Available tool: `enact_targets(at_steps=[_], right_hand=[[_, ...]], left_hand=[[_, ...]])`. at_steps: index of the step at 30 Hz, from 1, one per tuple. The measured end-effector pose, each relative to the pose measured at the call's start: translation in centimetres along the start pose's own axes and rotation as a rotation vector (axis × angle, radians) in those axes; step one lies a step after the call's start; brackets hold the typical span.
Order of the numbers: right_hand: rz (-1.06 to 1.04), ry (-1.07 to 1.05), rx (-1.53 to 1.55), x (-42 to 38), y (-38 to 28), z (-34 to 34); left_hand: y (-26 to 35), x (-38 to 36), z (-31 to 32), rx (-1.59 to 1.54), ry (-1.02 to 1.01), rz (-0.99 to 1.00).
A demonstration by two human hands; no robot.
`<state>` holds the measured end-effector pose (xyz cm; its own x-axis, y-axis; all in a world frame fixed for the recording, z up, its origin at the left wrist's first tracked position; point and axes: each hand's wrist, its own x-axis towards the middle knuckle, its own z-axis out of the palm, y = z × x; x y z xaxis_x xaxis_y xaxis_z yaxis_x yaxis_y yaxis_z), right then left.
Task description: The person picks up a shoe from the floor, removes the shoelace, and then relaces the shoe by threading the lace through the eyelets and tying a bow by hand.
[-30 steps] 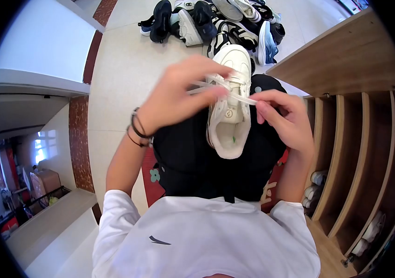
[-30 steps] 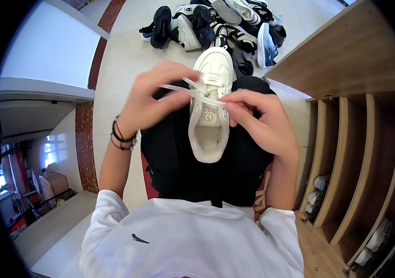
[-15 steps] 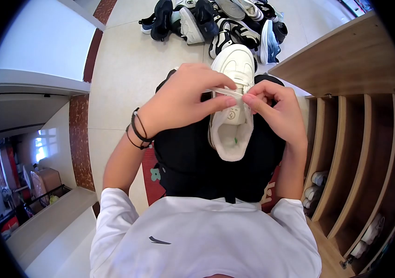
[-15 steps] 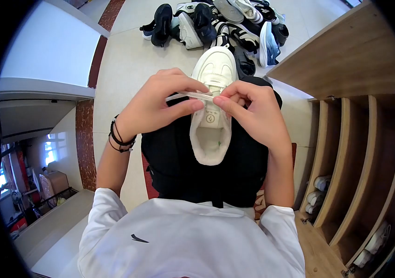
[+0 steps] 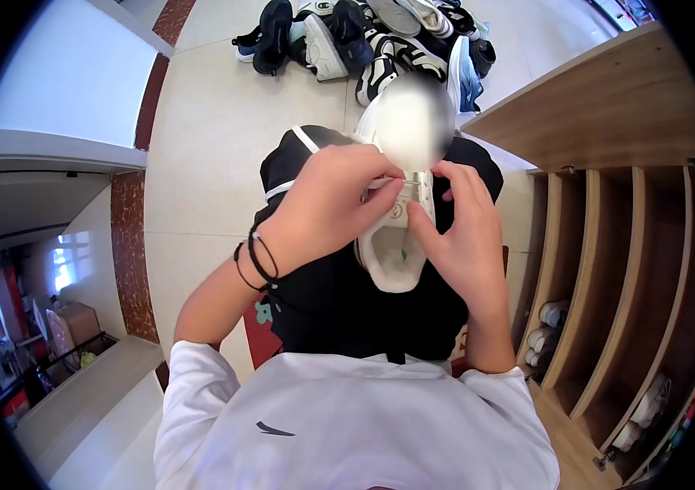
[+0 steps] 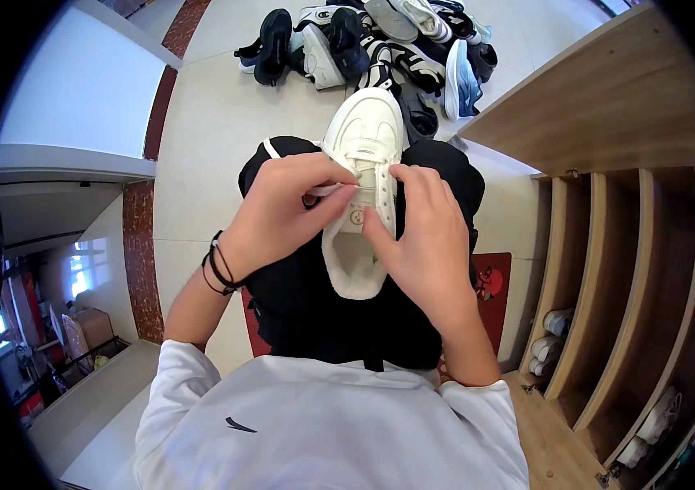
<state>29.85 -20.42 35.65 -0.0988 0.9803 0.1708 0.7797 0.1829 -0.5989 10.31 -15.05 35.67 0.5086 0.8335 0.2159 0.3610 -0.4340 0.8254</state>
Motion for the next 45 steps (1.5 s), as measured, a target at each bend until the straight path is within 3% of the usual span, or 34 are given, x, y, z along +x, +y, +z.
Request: enact_targets(at_steps=[7, 10, 16, 21, 33, 45], right_hand=[[0.118, 0.09, 0.19, -0.9, -0.4, 1.1], [0.004, 0.167, 0.254, -0.9, 0.9, 1.7], [0.062, 0.146, 0.454, -1.0, 1.6, 1.5], [0.074, 0.149, 0.484, -1.1, 1.8, 1.5], [0.007, 0.173, 0.456, -1.2, 2.1, 1.6], [-0.128, 0.22, 0.347, -1.4, 2.6, 2.0]], left_hand=[[-0.3, -0.1, 1.9, 0.099, 0.064, -0.033], [-0.6, 0.0, 2.8, 0.055, 0.103, -0.018], [-0.7, 0.1, 4.2, 0.019, 0.194, -0.05], [-0.5, 0.1, 4.6, -0.001, 0.303, -0.055], [-1.2, 0.3, 4.0, -0.011, 0.126, 0.008], [-1.0, 0.8, 4.5, -0.011, 0.201, -0.033]])
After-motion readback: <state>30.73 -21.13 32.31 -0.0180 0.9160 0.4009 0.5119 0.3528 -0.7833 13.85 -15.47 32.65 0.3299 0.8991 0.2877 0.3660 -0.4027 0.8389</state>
